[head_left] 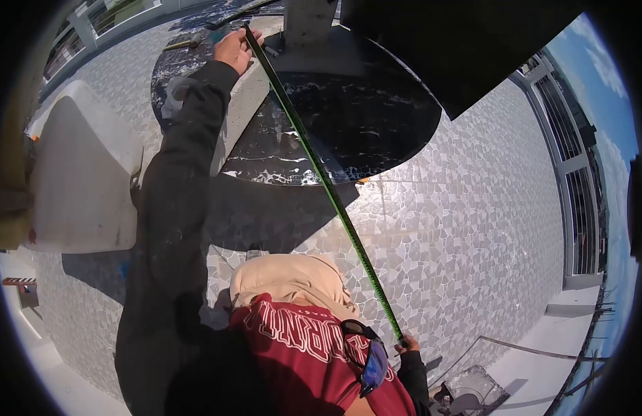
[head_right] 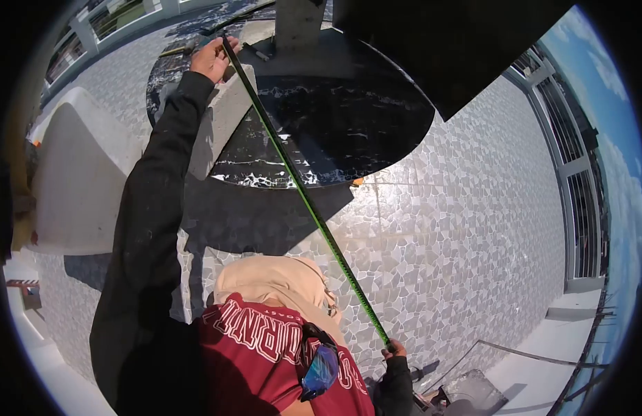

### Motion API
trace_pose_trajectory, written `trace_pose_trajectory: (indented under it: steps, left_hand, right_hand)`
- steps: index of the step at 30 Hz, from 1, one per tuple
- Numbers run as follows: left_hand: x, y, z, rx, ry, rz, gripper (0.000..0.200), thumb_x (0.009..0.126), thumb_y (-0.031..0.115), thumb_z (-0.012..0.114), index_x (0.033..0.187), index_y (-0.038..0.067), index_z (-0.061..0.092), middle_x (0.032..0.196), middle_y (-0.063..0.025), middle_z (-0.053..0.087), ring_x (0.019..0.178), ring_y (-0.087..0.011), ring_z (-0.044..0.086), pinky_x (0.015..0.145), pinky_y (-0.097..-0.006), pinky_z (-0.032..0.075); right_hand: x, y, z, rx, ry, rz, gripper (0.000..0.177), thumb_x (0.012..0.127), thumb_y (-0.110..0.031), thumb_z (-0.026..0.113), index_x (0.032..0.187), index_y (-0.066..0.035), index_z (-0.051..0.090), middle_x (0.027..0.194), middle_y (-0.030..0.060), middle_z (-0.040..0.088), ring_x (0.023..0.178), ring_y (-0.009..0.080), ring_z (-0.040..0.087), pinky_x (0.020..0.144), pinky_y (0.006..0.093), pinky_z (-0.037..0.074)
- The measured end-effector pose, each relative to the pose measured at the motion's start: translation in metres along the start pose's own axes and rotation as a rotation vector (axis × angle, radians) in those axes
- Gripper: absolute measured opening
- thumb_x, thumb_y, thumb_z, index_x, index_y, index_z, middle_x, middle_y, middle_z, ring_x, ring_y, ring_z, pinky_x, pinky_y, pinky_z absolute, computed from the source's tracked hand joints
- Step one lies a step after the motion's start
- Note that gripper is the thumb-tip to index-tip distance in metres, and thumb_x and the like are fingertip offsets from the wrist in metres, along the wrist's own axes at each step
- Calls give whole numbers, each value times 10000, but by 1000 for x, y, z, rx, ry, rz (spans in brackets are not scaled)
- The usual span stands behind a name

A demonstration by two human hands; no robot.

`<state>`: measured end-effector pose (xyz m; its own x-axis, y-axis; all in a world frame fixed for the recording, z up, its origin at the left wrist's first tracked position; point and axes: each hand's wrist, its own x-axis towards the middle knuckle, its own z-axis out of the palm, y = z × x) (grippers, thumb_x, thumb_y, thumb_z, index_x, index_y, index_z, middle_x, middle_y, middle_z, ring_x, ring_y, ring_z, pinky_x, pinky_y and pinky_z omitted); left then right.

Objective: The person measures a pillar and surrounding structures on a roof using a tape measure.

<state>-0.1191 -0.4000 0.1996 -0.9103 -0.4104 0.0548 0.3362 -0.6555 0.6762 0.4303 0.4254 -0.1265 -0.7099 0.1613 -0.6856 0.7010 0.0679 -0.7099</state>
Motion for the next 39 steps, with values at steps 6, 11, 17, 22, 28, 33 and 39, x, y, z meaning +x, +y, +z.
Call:
trace_pose_trajectory:
  steps: [6, 11, 17, 22, 28, 33, 39]
  left_hand:
    - [-133, -129, -26, 687, -301, -566, 794, 858, 305, 596, 1431, -3, 141, 1249, -144, 488, 1031, -207, 554, 836, -357, 468]
    - [-266, -139, -143, 833, -645, -855, 531, 833, 115, 592, 1320, 5, 413, 959, -54, 630, 834, -108, 598, 756, -248, 480]
    - [-335, -1, -172, 1118, -694, -836, 267, 834, 112, 577, 1072, -6, 599, 830, -23, 624, 754, -66, 539, 709, -236, 450]
    - [-366, 82, -169, 1137, -1077, -601, 314, 852, 138, 565, 1153, 48, 578, 1060, -91, 602, 871, -127, 552, 818, -290, 428]
    - [-436, 53, -193, 1141, -825, -618, 329, 856, 158, 559, 1166, 48, 566, 1079, -96, 592, 896, -138, 544, 834, -297, 414]
    - [-439, 27, -214, 1105, -757, -644, 341, 860, 175, 553, 1177, 49, 556, 1095, -100, 583, 918, -146, 537, 848, -303, 402]
    - [-433, -4, -238, 1043, -732, -692, 357, 865, 194, 546, 1190, 49, 544, 1114, -105, 574, 943, -156, 528, 865, -310, 387]
  right_hand:
    - [-14, -44, 193, -363, 98, -169, 524, 659, -85, 731, 1146, 20, 567, 938, 82, 631, 827, 166, 589, 765, 305, 483]
    - [-10, -106, 307, -536, 176, -226, 518, 666, -231, 718, 1100, 26, 599, 861, 144, 647, 773, 216, 616, 727, 320, 488]
    - [17, -153, 369, -577, 186, -242, 460, 665, -253, 694, 1050, -9, 632, 807, 167, 658, 746, 248, 643, 701, 335, 495]
    - [39, -189, 397, -647, 122, -218, 443, 658, -270, 688, 1033, -37, 647, 788, 170, 657, 737, 259, 644, 692, 339, 495]
    - [51, -212, 417, -739, 82, -177, 447, 646, -314, 673, 1001, -42, 658, 827, 193, 662, 780, 306, 650, 724, 357, 500]
    - [55, -203, 425, -693, 114, -231, 390, 646, -282, 675, 946, -33, 664, 779, 157, 651, 718, 243, 623, 687, 334, 483]
    - [54, -202, 432, -713, 103, -188, 416, 642, -298, 682, 974, -47, 669, 781, 166, 652, 736, 265, 635, 699, 336, 490]
